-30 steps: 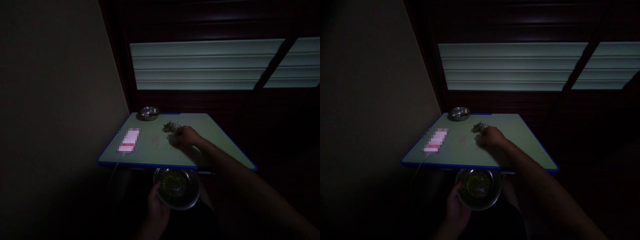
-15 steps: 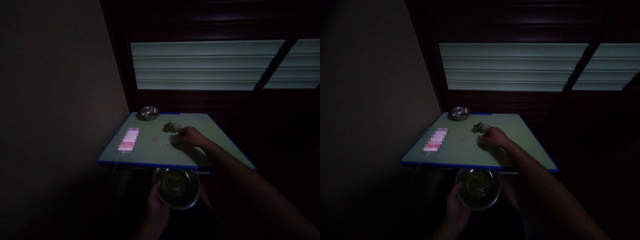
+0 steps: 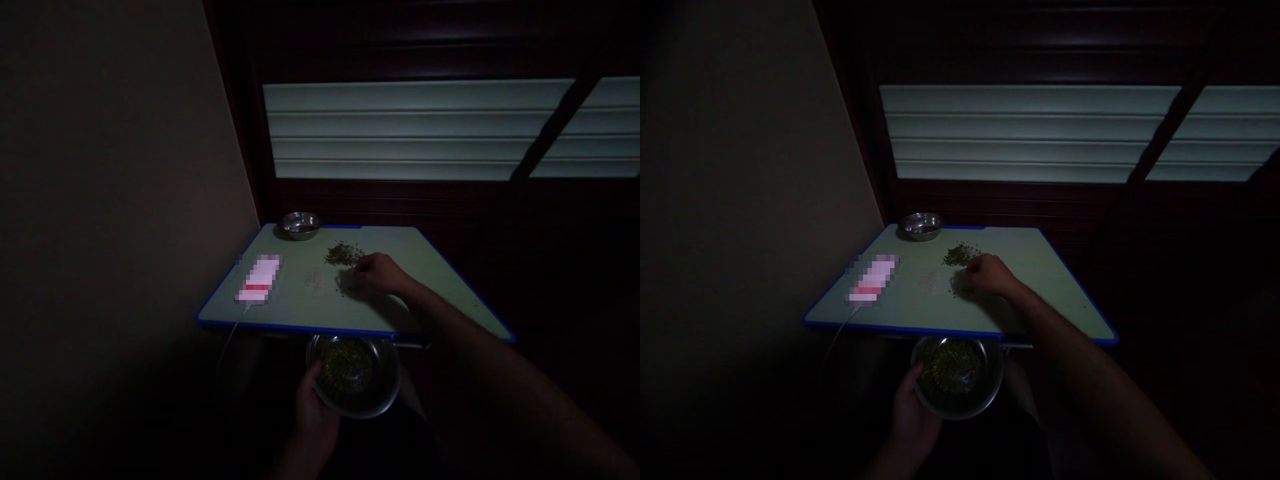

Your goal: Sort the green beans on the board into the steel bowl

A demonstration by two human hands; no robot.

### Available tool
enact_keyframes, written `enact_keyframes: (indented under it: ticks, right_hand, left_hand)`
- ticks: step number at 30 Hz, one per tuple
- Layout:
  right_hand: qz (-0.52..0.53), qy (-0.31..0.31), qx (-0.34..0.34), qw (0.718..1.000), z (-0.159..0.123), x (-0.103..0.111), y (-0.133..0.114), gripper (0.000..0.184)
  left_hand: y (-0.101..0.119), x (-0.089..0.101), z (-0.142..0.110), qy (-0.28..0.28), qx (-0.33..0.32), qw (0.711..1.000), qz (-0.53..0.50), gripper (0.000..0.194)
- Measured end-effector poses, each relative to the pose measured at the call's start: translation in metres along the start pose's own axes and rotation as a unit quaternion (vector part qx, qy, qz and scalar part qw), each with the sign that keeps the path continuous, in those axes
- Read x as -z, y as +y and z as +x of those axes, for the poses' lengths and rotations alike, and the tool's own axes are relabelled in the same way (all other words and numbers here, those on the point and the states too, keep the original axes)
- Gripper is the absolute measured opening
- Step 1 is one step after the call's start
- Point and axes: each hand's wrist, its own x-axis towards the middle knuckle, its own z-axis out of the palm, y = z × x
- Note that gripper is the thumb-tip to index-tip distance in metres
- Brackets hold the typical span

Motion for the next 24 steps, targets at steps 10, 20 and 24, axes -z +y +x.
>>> enact_keyframes:
  ticks: [10, 20, 24]
  right_hand:
    - [0.139, -0.042, 0.026, 0.989, 0.003, -0.014, 0.01, 0.014]
    - [0.246, 0.021, -0.006, 0.969, -0.006, -0.025, 0.018, 0.022]
    - [0.206, 0.058, 0.019, 0.977, -0.009, -0.034, 0.021, 0.022]
  left_hand:
    - [0.0, 0.001, 0.003, 0.002, 0.004, 1.0, 0.005, 0.02]
    - [-0.001, 0.003, 0.003, -0.003, -0.014, 1.0, 0.02, 0.02]
    - [0.001, 0.001, 0.002, 0.015, -0.013, 0.999, 0.031, 0.019]
